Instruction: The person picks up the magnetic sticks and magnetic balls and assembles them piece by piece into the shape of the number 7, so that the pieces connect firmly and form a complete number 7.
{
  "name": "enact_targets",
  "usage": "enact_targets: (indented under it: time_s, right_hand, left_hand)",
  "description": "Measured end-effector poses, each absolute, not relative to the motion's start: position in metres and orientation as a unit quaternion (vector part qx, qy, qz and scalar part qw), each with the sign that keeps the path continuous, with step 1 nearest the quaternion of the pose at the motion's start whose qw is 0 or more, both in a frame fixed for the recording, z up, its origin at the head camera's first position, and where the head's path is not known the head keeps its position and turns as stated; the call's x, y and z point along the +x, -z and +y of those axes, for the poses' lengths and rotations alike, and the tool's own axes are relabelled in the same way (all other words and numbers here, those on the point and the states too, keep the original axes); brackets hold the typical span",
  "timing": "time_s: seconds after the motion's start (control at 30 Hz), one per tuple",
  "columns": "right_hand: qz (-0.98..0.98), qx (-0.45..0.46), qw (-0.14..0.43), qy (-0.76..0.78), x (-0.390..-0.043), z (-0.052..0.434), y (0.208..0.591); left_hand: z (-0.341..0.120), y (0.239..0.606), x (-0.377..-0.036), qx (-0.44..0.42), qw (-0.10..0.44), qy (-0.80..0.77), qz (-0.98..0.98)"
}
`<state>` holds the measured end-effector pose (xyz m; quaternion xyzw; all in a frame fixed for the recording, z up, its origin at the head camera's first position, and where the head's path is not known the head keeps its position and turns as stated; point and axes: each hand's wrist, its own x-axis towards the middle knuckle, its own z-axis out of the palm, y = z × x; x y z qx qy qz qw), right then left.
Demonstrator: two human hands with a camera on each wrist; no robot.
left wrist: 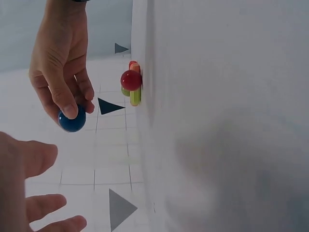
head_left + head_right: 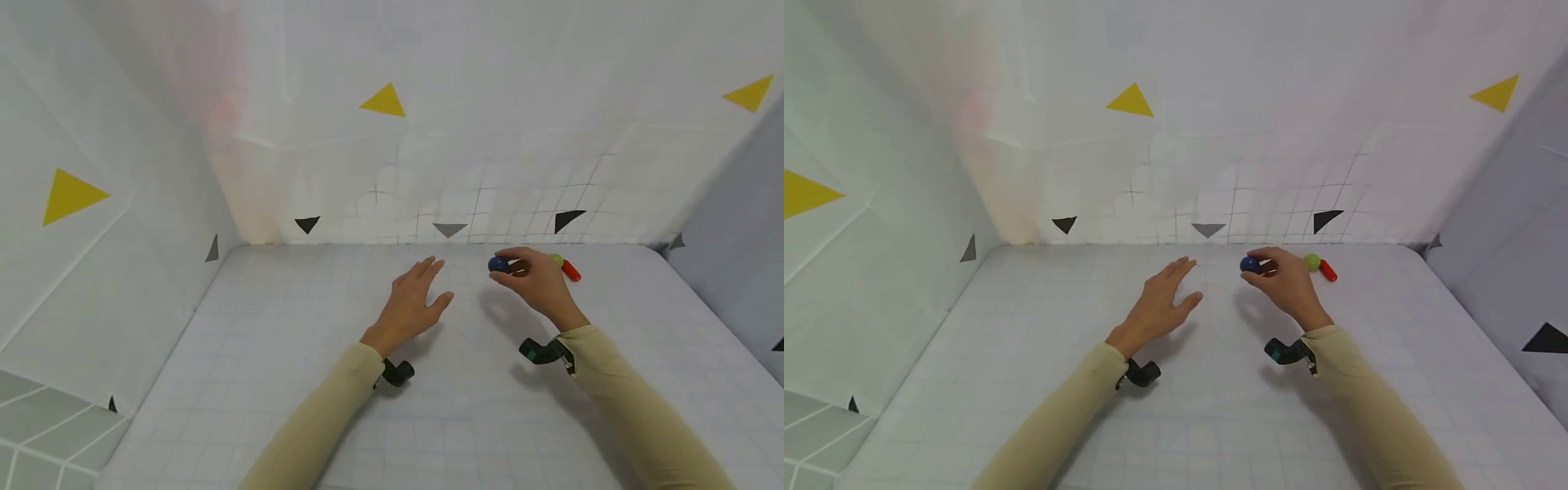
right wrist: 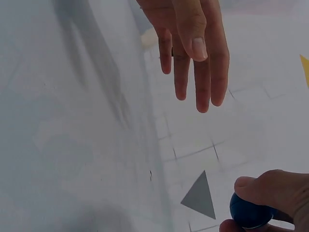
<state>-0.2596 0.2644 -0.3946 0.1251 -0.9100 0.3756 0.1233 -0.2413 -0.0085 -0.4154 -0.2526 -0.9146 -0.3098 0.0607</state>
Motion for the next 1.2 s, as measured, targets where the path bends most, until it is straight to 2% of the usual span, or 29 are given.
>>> enact_targets:
  time_s: [0.17, 0.6, 1.2]
  right_hand:
    - [-0.904, 0.145, 0.117, -0.385, -0.261, 0.245, 0.395]
    - [-0.890, 0.170, 0.084, -0.415, -0.271, 0.198, 0.403]
    - [-0.875, 0.194, 0.056, -0.440, -0.283, 0.135, 0.414]
  left_hand:
    - [-0.023, 0.414, -0.242, -0.234, 0.083, 0.338, -0.908]
    - [-0.071, 0.423, -0.247, -0.169, 0.096, 0.382, -0.903]
    - [-0.105, 0.428, -0.259, -0.115, 0.107, 0.395, -0.905]
